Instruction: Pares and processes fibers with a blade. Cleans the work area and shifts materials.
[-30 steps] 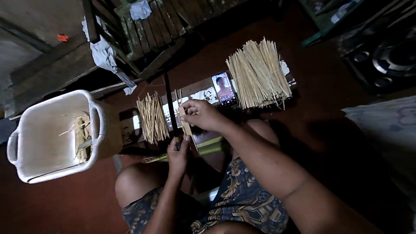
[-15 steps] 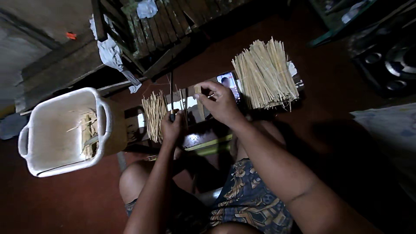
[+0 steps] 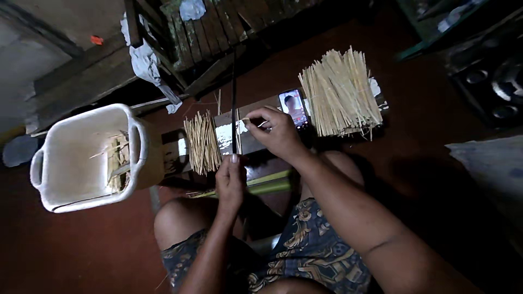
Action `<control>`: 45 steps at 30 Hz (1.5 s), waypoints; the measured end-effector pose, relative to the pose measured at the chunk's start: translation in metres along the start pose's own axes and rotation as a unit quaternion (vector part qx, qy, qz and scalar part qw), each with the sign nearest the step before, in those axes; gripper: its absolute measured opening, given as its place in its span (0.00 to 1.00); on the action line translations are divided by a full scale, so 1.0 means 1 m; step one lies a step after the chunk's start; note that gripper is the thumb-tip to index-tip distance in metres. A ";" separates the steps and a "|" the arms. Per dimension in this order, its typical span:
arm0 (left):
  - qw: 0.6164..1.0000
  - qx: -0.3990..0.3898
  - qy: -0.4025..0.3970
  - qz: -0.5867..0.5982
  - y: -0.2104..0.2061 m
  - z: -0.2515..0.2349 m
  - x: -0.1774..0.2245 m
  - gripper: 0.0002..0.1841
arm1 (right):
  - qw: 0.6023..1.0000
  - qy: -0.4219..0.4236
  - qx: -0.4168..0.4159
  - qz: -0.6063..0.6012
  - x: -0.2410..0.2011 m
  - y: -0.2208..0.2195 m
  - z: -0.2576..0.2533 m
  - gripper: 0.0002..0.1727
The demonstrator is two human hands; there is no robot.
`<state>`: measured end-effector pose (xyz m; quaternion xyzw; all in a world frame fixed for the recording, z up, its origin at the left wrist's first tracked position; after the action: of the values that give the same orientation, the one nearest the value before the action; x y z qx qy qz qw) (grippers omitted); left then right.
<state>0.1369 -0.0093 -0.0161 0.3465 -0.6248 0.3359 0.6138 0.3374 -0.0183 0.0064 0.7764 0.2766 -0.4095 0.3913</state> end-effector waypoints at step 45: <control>0.997 -0.019 0.047 0.053 -0.015 0.000 0.001 0.25 | 0.998 -0.021 -0.029 0.044 0.003 -0.004 -0.001 0.06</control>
<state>0.1497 -0.0171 -0.0149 0.2847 -0.6190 0.3718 0.6305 0.3367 -0.0155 0.0024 0.7673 0.2459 -0.4001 0.4366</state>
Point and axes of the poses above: each hand's wrist, its own z-axis away from the middle knuckle, its own y-axis out of the back of the hand, x = y × z, the point moved 3 cm from there along -z, towards the middle knuckle, and after that the axes turned 9 degrees about z, right-handed, at the moved point
